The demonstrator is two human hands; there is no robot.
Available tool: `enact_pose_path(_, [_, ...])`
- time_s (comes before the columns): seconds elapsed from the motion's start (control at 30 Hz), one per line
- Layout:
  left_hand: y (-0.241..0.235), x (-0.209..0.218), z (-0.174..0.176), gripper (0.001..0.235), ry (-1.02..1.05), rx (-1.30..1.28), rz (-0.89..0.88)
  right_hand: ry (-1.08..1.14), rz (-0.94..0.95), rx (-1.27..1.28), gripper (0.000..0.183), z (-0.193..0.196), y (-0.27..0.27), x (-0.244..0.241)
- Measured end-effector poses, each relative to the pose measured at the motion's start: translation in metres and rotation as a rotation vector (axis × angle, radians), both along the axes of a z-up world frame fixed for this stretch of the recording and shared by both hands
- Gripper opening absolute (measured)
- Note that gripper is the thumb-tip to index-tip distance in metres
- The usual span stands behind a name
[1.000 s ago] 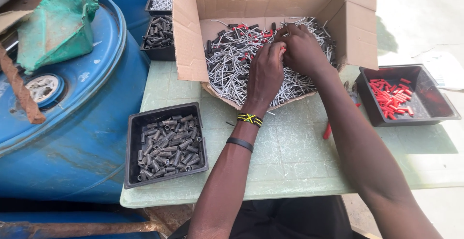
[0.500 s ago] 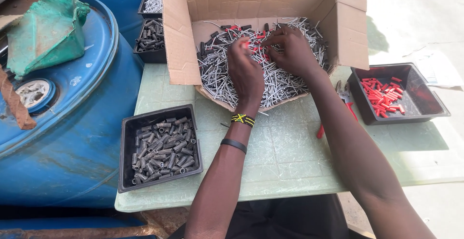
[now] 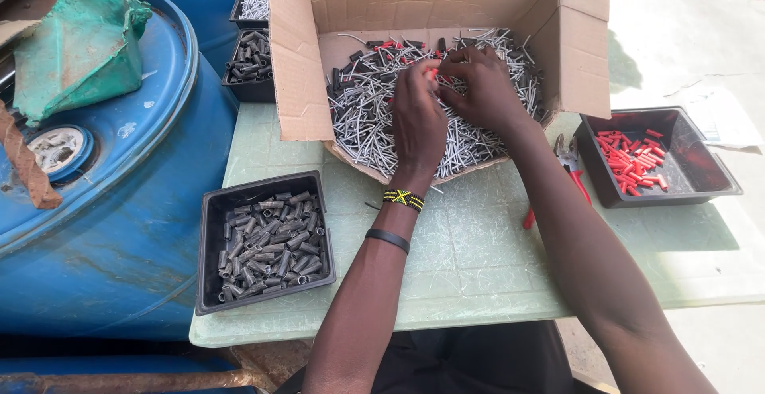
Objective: Manually sorting red plastic wall plugs from a large box of silver nails and placing them into a black plastic tray.
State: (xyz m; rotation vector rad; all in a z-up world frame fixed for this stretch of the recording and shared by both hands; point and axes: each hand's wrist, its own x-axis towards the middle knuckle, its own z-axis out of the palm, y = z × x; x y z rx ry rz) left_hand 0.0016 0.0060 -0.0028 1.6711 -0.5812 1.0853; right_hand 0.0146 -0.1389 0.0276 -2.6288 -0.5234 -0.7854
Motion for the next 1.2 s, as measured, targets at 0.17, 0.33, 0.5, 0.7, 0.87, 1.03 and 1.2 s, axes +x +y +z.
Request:
enact_pose_path(0.17, [-0.011,-0.009,0.007,0.024,-0.192,0.126,-0.043,-0.14,0.22,0.094,0.015,0.0,-0.004,0.009])
enact_pose_path(0.33, [0.007,-0.023,0.024,0.026,-0.104,-0.123,-0.005,-0.032,0.499,0.248,0.009,-0.029,0.017,0.023])
enact_pose_path(0.5, [0.012,-0.012,0.016,0.026,-0.001,-0.321,0.13,0.176,0.56,0.021,0.033,-0.025,0.035,0.007])
enact_pose_path(0.7, [0.01,-0.02,0.025,0.025,-0.055,-0.199,0.162,-0.099,0.465,-0.028,0.02,-0.055,0.026,0.039])
enact_pose_path(0.87, [0.006,-0.028,0.026,0.025,-0.124,-0.018,0.026,-0.17,0.249,0.443,0.013,-0.005,0.033,-0.003])
enact_pose_path(1.03, [0.002,-0.026,0.026,0.021,-0.128,0.119,-0.124,0.247,0.291,1.261,0.017,0.012,0.031,-0.003])
enact_pose_path(1.2, [-0.005,-0.016,0.018,0.015,-0.269,0.04,-0.122,0.706,0.563,1.492,0.021,0.018,0.021,0.004])
